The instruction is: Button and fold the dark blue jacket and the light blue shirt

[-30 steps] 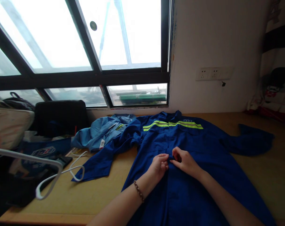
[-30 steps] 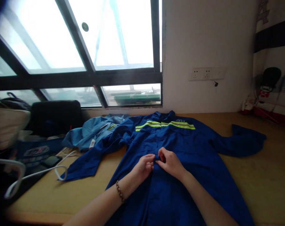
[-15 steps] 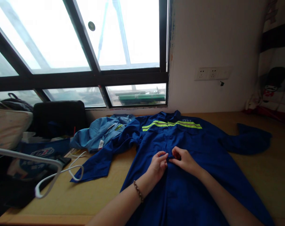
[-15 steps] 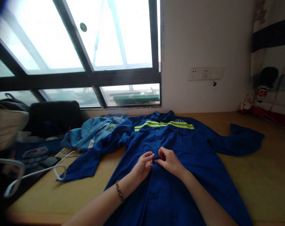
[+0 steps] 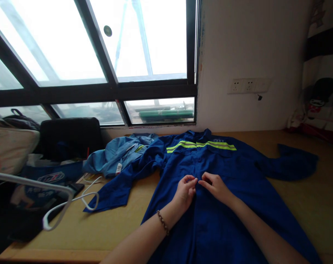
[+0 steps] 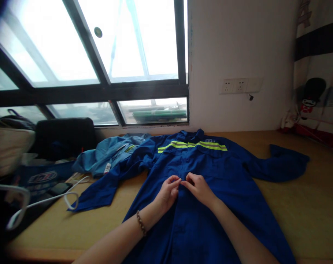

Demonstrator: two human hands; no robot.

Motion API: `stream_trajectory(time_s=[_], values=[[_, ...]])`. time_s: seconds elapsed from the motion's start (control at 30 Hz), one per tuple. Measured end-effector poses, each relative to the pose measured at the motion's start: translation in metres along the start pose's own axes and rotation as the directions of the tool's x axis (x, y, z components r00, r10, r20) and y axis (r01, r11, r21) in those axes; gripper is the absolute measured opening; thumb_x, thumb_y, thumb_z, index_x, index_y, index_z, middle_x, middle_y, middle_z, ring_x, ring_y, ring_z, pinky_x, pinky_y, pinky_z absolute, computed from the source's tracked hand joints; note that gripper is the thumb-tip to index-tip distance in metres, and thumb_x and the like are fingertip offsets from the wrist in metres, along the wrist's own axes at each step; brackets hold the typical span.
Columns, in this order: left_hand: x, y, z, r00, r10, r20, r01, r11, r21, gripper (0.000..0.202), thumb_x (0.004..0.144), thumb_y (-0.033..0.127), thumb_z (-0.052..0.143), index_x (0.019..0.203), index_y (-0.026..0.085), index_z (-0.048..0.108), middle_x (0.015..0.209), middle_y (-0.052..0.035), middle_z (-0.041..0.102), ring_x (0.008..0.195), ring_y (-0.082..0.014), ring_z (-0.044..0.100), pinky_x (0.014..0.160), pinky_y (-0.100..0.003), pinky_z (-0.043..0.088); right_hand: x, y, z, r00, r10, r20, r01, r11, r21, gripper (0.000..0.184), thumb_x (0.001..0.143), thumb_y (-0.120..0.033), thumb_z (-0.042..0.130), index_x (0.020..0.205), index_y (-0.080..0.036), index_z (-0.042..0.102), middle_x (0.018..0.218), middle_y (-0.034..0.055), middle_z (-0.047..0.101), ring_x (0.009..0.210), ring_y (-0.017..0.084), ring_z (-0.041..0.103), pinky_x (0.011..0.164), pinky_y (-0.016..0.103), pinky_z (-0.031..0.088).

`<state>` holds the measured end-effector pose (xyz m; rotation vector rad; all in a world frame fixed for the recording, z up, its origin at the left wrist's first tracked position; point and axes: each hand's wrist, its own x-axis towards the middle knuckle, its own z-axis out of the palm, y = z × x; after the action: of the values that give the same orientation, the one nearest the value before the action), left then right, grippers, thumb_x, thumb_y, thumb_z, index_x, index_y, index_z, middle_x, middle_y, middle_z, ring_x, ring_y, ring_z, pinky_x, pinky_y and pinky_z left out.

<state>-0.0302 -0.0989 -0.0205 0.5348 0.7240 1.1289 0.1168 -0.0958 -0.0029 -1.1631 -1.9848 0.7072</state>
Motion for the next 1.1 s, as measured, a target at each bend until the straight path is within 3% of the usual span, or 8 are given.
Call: stream_trajectory(time_s=[0.37,0.6,0.83,0.9,0.97,1.03,1.1], values=[[0.000,0.004,0.000,0.999,-0.027,-0.031,0.027,1.000,-0.004,0.037,0.052,0.017,0.074,0.077,0.016,0.047,0.063,0.0013,0.054,0.054,-0.0094,0.053,0.054,-0.021,0.041,-0.001,-0.001,0.004,0.998,-0.025,0.059,0.025,1.000,0.001,0.025,0.084,-0.038,0.043,0.068,-0.018,0.047,0.063,-0.0018,0.051,0.059,0.011,0.046,0.056,0.022,0.034],[-0.001,0.007,0.001,0.995,0.097,0.032,-0.101,0.981,0.168,0.029,0.051,0.017,0.074,0.071,0.014,0.053,0.062,0.0026,0.053,0.052,-0.0055,0.048,0.051,-0.017,0.034,0.002,0.008,0.007,0.998,0.055,0.029,-0.057,0.995,0.077,0.040,0.085,-0.046,0.035,0.059,-0.017,0.042,0.053,-0.0040,0.042,0.052,0.009,0.039,0.049,0.021,0.029],[0.002,0.005,0.000,0.984,0.123,0.131,-0.163,0.915,0.369,0.029,0.050,0.012,0.073,0.072,0.014,0.055,0.063,0.0028,0.053,0.059,-0.0079,0.048,0.058,-0.019,0.035,0.004,0.014,0.010,0.983,0.171,0.069,-0.178,0.976,0.122,0.045,0.084,-0.049,0.034,0.053,-0.017,0.039,0.045,-0.0046,0.038,0.045,0.008,0.036,0.044,0.020,0.027],[0.004,0.002,-0.003,0.982,0.124,0.140,-0.177,0.858,0.482,0.026,0.051,0.014,0.073,0.069,0.015,0.055,0.058,0.0037,0.050,0.055,-0.0084,0.045,0.055,-0.019,0.034,0.003,0.016,0.011,0.982,0.183,0.043,-0.185,0.981,0.052,0.045,0.085,-0.048,0.033,0.052,-0.018,0.040,0.045,-0.0039,0.039,0.045,0.009,0.039,0.044,0.021,0.029],[0.004,-0.001,-0.007,0.969,0.182,0.168,-0.247,0.755,0.607,0.020,0.054,0.018,0.071,0.065,0.016,0.055,0.059,0.0016,0.050,0.060,-0.0120,0.047,0.059,-0.022,0.036,0.003,0.019,0.013,0.984,0.170,-0.056,-0.174,0.980,-0.098,0.042,0.085,-0.044,0.033,0.055,-0.018,0.044,0.050,-0.0015,0.046,0.052,0.012,0.046,0.050,0.023,0.035],[0.003,-0.002,-0.010,0.928,0.291,0.233,-0.366,0.596,0.714,0.017,0.058,0.021,0.069,0.071,0.018,0.058,0.077,-0.0051,0.058,0.082,-0.0206,0.052,0.074,-0.028,0.038,0.001,0.025,0.016,0.980,0.108,-0.166,-0.153,0.945,-0.289,0.033,0.086,-0.038,0.035,0.069,-0.017,0.054,0.071,0.0042,0.058,0.073,0.017,0.054,0.065,0.027,0.041],[0.002,-0.003,-0.012,0.877,0.361,0.317,-0.450,0.387,0.805,0.027,0.063,0.024,0.066,0.088,0.019,0.059,0.110,-0.0104,0.054,0.112,-0.0280,0.039,0.095,-0.037,0.027,-0.001,0.032,0.019,0.977,0.065,-0.202,-0.152,0.878,-0.455,0.028,0.085,-0.032,0.037,0.094,-0.017,0.057,0.103,0.0101,0.058,0.101,0.023,0.048,0.084,0.036,0.037]])
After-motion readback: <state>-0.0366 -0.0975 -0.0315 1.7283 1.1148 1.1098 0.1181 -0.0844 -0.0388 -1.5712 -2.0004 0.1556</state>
